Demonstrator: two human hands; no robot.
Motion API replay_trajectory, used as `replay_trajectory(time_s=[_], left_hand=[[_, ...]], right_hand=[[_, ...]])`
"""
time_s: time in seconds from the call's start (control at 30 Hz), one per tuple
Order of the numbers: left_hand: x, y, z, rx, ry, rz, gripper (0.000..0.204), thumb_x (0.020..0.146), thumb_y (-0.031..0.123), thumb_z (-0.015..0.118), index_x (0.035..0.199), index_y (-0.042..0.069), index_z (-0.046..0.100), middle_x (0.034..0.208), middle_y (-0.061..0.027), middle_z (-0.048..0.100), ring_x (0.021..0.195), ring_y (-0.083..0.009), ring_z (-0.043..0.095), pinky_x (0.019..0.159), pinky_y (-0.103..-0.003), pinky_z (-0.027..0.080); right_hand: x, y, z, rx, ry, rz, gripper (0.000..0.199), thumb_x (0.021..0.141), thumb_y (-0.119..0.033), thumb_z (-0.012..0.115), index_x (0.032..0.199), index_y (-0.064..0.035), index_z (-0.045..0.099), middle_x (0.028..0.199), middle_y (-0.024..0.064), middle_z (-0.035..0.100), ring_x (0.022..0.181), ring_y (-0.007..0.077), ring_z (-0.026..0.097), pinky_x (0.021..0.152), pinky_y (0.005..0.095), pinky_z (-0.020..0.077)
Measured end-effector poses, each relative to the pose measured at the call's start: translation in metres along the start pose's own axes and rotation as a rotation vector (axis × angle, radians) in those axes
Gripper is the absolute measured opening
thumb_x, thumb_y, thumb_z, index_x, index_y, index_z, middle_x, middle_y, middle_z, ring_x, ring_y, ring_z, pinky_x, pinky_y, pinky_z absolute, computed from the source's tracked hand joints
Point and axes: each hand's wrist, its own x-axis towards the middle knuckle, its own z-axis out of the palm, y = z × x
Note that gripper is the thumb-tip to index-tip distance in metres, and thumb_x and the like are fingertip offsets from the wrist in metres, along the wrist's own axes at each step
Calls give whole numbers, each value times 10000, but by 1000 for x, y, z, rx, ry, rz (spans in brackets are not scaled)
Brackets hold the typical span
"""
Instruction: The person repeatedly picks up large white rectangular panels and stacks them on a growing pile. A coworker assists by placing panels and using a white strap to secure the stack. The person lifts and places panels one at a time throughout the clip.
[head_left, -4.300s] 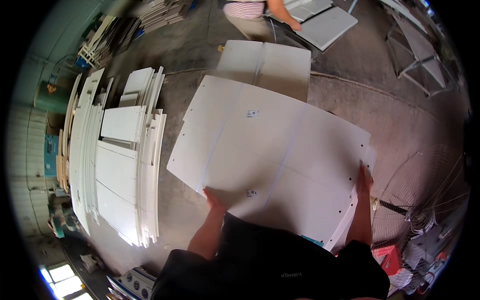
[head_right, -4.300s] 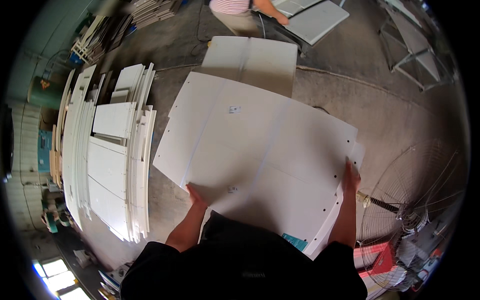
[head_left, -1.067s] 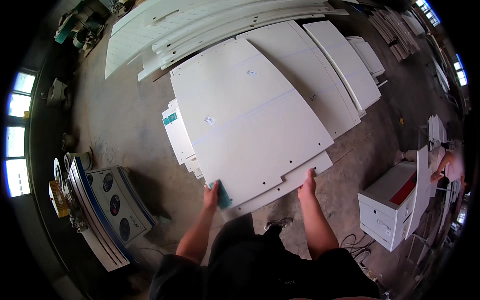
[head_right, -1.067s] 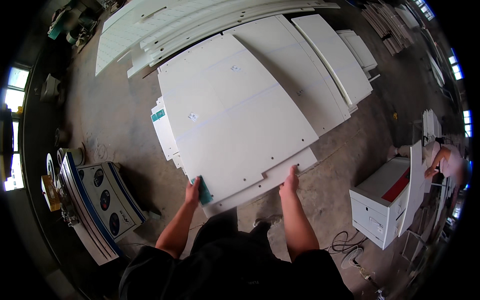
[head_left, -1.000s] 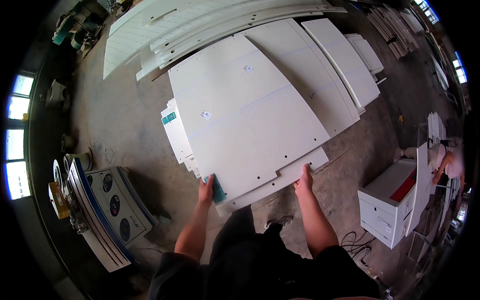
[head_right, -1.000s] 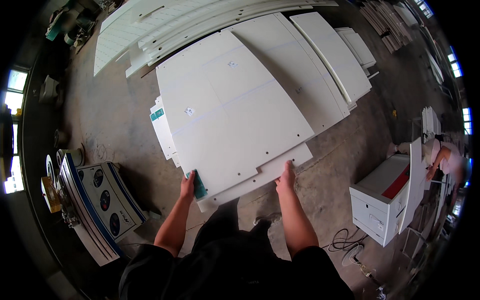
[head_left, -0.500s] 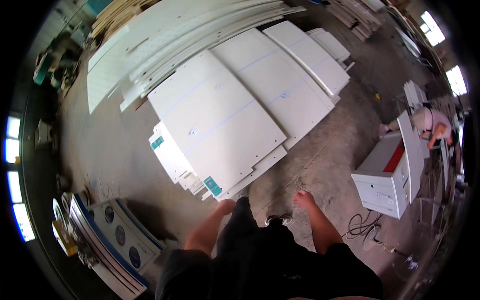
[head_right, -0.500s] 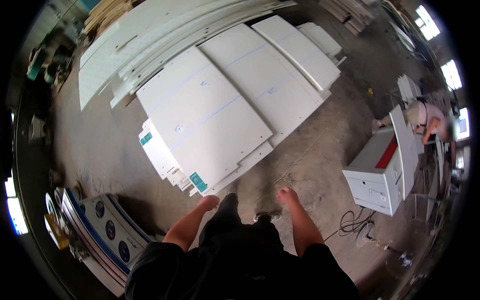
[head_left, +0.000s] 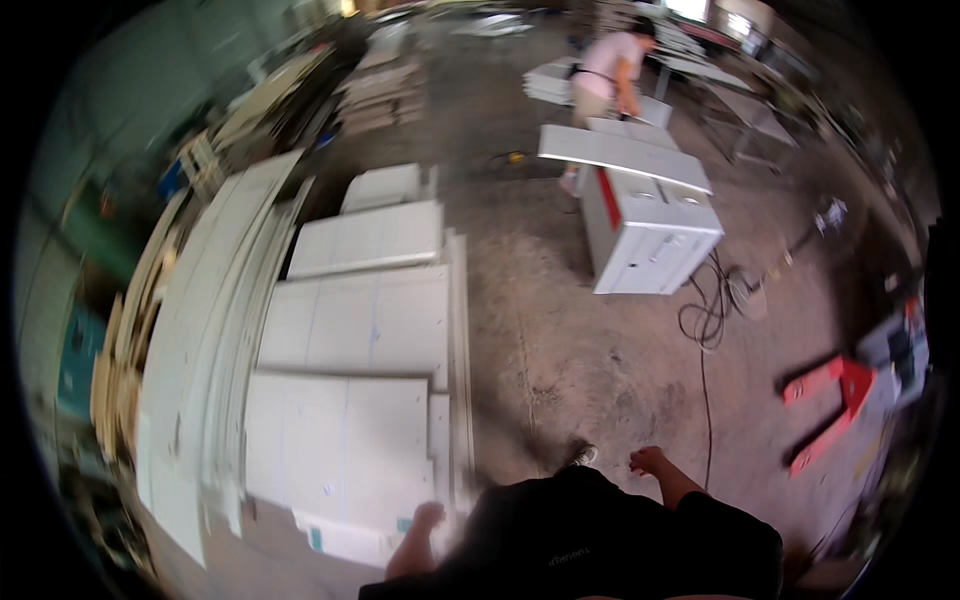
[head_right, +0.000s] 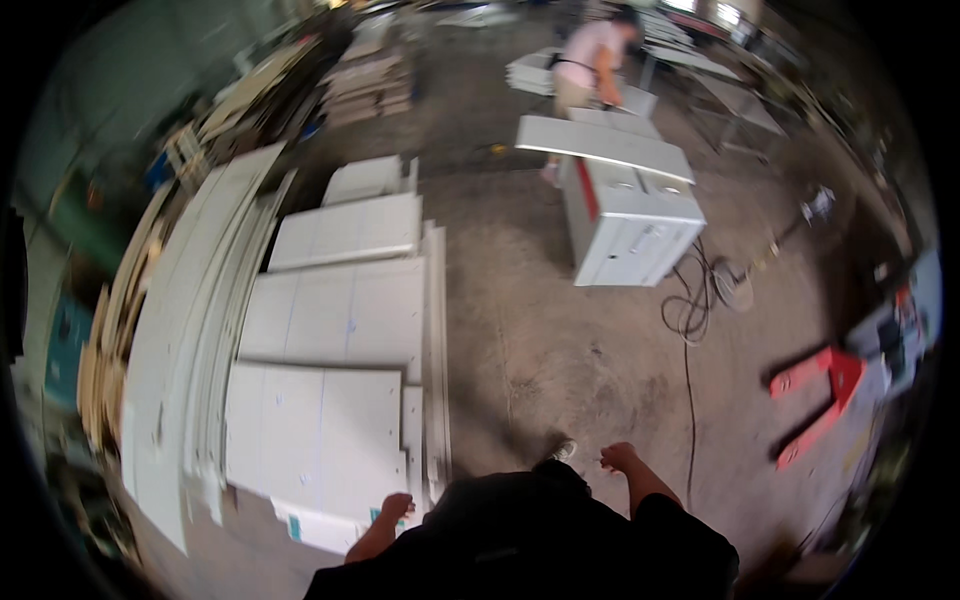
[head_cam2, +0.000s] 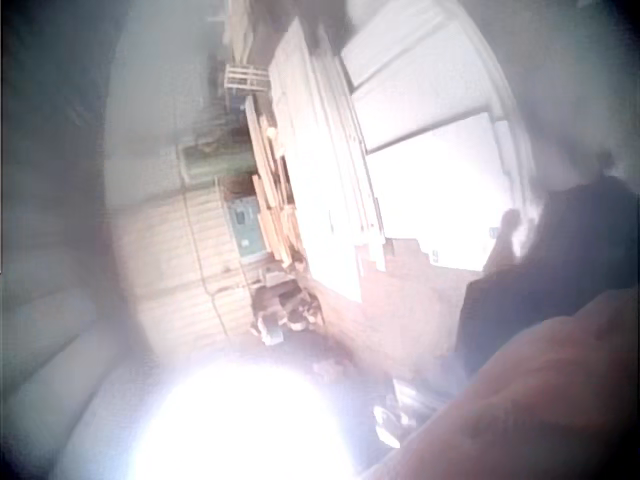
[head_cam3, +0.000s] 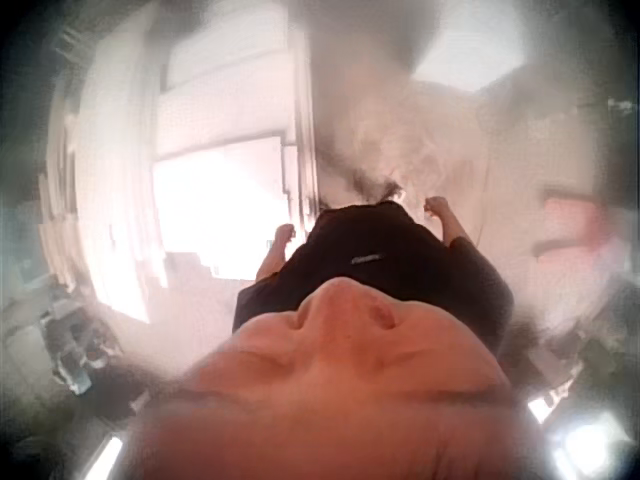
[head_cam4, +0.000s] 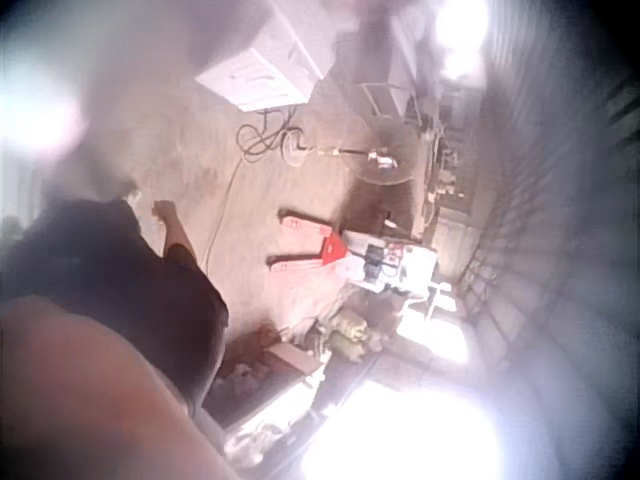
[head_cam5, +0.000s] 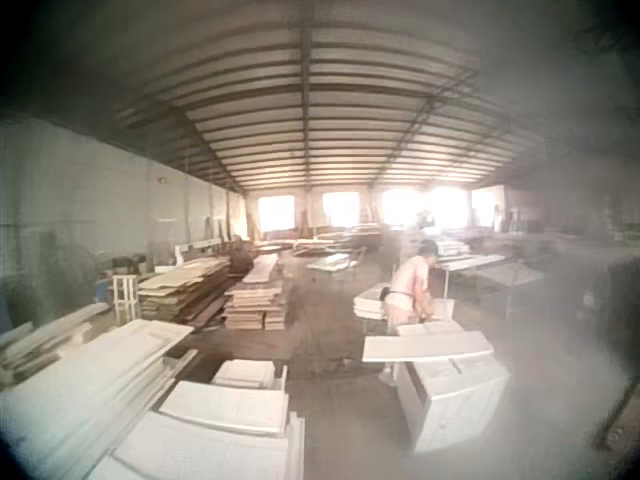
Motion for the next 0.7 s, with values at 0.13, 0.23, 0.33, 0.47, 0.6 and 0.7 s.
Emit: replay_trajectory(time_s=[0.13,0.23,0.33,0.47,0.6,0.7], left_hand=[[8,74,5,-31,-91,49,168,823,219,560,822,57,603,724,-107,609,551,-205,585,497,-329,480],[35,138,30,699,-189,523,189,743,212,606,875,77,593,826,-107,617,728,-260,592,626,-367,482],[79,241,87,1111,-256,639,210,722,178,623,913,96,592,865,-101,617,809,-284,592,691,-382,480],[135,304,167,-87,-493,168,216,798,185,588,991,89,587,896,-122,598,842,-281,589,726,-368,478],[159,394,276,-619,-746,147,257,873,276,518,996,67,603,898,-121,633,795,-251,611,668,-355,501],[135,491,350,346,-640,665,269,875,267,517,1026,60,602,901,-108,633,788,-238,608,700,-349,494]], right_hand=[[-10,124,13,495,158,288,200,898,-237,408,952,-115,558,911,84,635,799,180,614,628,366,512],[-7,208,41,234,134,133,263,863,-308,463,990,-109,581,946,94,634,817,236,624,682,410,503],[14,291,55,-737,334,-329,251,833,-313,510,942,-105,599,871,83,625,759,250,617,692,427,489],[-10,239,-10,-681,340,-290,314,847,-369,457,858,-120,648,921,83,661,851,255,632,698,412,499],[-26,195,-111,300,276,100,264,850,-361,487,848,-155,650,830,21,653,756,181,618,632,350,509],[-20,228,-165,418,570,-110,278,813,-411,563,862,-157,662,808,1,649,684,150,601,586,327,515]])
